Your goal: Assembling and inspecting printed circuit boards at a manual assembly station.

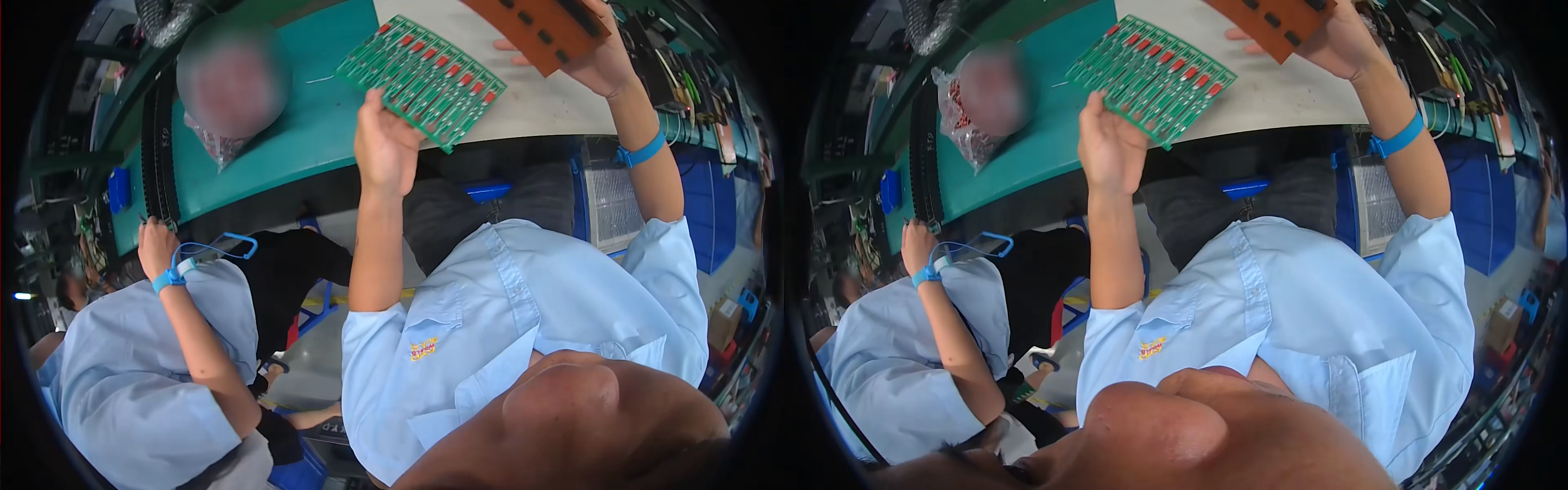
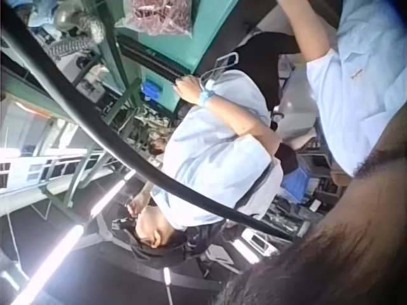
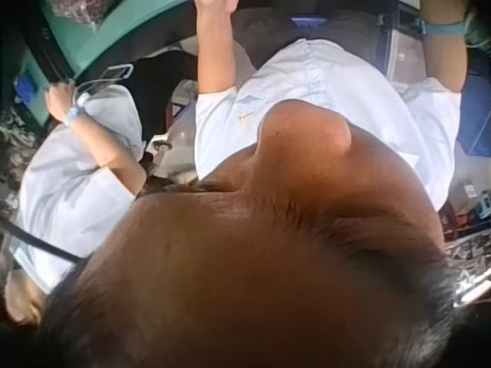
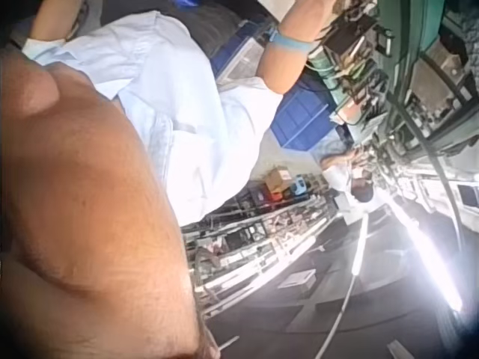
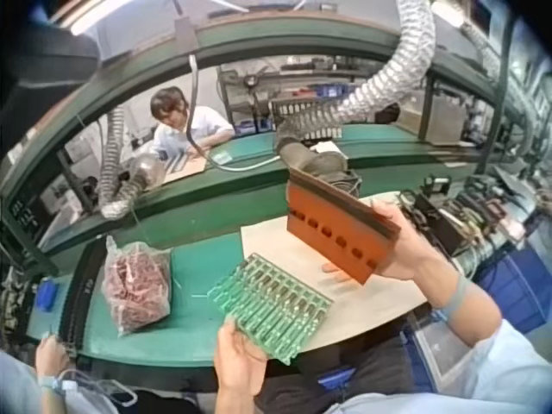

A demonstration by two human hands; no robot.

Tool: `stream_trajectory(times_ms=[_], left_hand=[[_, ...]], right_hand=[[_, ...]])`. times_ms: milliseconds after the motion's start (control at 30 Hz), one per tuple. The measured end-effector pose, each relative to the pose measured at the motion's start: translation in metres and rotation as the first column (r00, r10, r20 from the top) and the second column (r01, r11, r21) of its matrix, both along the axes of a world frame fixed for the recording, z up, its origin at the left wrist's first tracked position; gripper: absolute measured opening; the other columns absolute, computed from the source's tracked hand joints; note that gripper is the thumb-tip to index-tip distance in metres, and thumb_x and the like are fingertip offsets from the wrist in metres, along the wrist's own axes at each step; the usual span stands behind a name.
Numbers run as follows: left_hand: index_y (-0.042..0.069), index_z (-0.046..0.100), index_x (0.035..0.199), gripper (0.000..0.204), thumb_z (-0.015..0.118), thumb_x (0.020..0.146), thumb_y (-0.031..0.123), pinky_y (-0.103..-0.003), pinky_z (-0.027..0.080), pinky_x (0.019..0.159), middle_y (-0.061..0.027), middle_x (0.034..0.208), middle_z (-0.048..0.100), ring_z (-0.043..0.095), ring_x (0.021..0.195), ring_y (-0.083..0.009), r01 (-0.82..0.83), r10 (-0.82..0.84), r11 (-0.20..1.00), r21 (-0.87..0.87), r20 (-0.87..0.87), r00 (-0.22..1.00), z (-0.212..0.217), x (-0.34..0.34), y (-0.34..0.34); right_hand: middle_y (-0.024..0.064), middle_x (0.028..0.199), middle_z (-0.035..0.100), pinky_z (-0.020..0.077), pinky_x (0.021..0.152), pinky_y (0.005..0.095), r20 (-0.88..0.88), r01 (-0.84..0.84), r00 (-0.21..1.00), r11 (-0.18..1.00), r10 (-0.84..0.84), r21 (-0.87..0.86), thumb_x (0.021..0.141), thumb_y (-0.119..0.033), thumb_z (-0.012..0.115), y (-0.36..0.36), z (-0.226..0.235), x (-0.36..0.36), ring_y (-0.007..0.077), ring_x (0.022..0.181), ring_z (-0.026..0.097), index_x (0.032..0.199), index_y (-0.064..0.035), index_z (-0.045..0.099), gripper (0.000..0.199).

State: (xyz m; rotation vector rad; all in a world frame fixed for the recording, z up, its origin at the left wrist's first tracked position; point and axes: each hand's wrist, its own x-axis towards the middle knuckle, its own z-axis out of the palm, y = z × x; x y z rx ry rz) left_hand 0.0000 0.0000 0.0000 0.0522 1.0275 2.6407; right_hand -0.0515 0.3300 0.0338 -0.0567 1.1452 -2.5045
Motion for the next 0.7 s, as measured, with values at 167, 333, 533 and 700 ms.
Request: stream_trajectory(times_ms=[167,333,533,700], left_hand=[[0.005,0.049,0.140,0.041,0.041,0.108,0.029,-0.045,0.054,0.099,-0.0166,0.136,0.063,0.066,0.119,-0.0293,-0.032,0.029,0.997,0.071,0.047,0.998,-0.015,0.048,0.000],[0.004,0.046,0.143,0.042,0.035,0.111,0.028,-0.038,0.057,0.089,-0.0154,0.131,0.065,0.070,0.108,-0.0253,-0.044,0.039,0.998,0.053,0.090,0.995,-0.012,0.042,-0.005],[0.002,0.045,0.143,0.041,0.034,0.111,0.026,-0.045,0.055,0.099,-0.0203,0.136,0.062,0.067,0.117,-0.0301,-0.005,0.005,1.000,-0.002,0.070,0.998,-0.021,0.030,-0.005],[0.002,0.044,0.144,0.041,0.034,0.111,0.026,-0.046,0.055,0.100,-0.0207,0.138,0.060,0.066,0.119,-0.0315,0.004,0.005,0.991,-0.132,0.069,0.998,-0.014,0.017,0.005]], right_hand=[[0.0293,0.152,0.043,0.0394,0.102,0.0695,0.258,-0.037,0.964,0.994,0.063,-0.102,0.092,-0.071,0.049,0.013,0.002,0.055,0.0552,0.133,0.046,0.159,-0.0061,0.030,0.095],[0.0275,0.145,0.052,0.0401,0.103,0.0687,0.051,-0.307,0.944,0.924,0.326,-0.227,0.096,-0.065,0.045,0.027,-0.016,0.063,0.0518,0.127,0.053,0.149,-0.0045,0.046,0.081],[0.0193,0.129,0.063,0.0483,0.096,0.0485,0.435,0.073,0.890,0.984,-0.136,0.160,0.100,-0.047,0.054,0.048,-0.006,0.068,0.0364,0.112,0.061,0.135,-0.0067,0.061,0.054],[0.0151,0.126,0.065,0.0499,0.087,0.0307,0.082,0.009,0.989,0.590,-0.126,0.807,0.099,-0.048,0.062,0.055,0.006,0.070,0.0239,0.106,0.061,0.139,-0.0106,0.062,0.055]])
